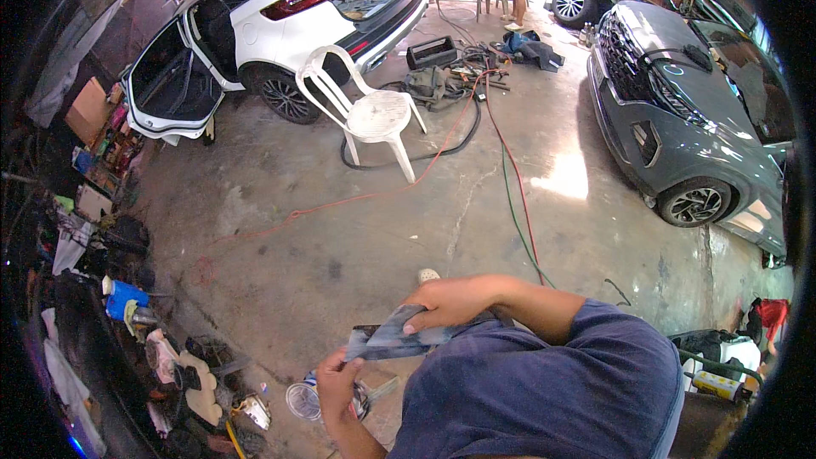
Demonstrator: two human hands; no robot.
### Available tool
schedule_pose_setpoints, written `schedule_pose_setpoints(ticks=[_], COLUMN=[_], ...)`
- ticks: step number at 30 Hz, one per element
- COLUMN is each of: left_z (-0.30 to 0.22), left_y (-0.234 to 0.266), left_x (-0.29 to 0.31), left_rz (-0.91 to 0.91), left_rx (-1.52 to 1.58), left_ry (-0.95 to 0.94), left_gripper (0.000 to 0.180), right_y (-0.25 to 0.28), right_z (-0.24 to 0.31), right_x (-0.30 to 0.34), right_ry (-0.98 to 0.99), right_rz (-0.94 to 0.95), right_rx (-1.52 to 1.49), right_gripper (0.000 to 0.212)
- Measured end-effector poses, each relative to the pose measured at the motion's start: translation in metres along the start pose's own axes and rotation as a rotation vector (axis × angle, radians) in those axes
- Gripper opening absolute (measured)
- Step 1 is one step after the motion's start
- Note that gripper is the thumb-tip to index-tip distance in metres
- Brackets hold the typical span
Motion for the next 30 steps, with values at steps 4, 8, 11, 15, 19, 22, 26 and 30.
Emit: schedule_pose_setpoints(ticks=[4,8,11,15,19,22,26,30], left_z=[0.021,0.017,0.037,0.069,0.073,0.055,0.075,0.044], left_y=[0.047,0.036,-0.016,-0.061,-0.064,-0.053,-0.009,-0.019], left_x=[-0.018,-0.012,-0.005,0.008,0.004,0.006,0.023,0.011], left_rz=[-0.176,-0.217,0.028,0.174,-0.329,-0.272,-0.191,-0.332], left_rx=[0.226,0.300,0.015,-0.030,0.785,0.729,0.533,0.081], left_ry=[-0.139,-0.092,0.146,-0.022,0.004,-0.040,-0.031,-0.092], left_gripper=[0.024,0.041,0.061,0.070,0.063,0.061,0.062,0.069], right_y=[0.002,0.003,-0.010,-0.048,-0.074,-0.065,-0.004,0.000], right_z=[-0.004,-0.010,-0.011,-0.017,-0.017,-0.030,-0.043,-0.032], right_x=[0.002,-0.003,-0.019,-0.043,-0.055,-0.050,-0.039,-0.029], right_ry=[-0.104,-0.226,-0.030,-0.057,0.051,-0.111,0.087,0.275], right_rz=[0.125,-0.080,-0.474,-0.326,-0.300,-0.451,-0.780,-0.685], right_rx=[0.166,0.007,-0.811,-1.365,-1.431,-1.359,-0.996,0.109], right_gripper=[0.042,0.047,0.048,0.045,0.043,0.040,0.038,0.046])
Point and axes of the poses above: each hand's wrist, its own x-axis away from the middle knuckle, its own y-axis out of the back of the hand, z = x × y, the point moved 5 cm from there along -x, towards the middle knuckle, and after that the axes turned 2 degrees about x, right-handed, at the moved point
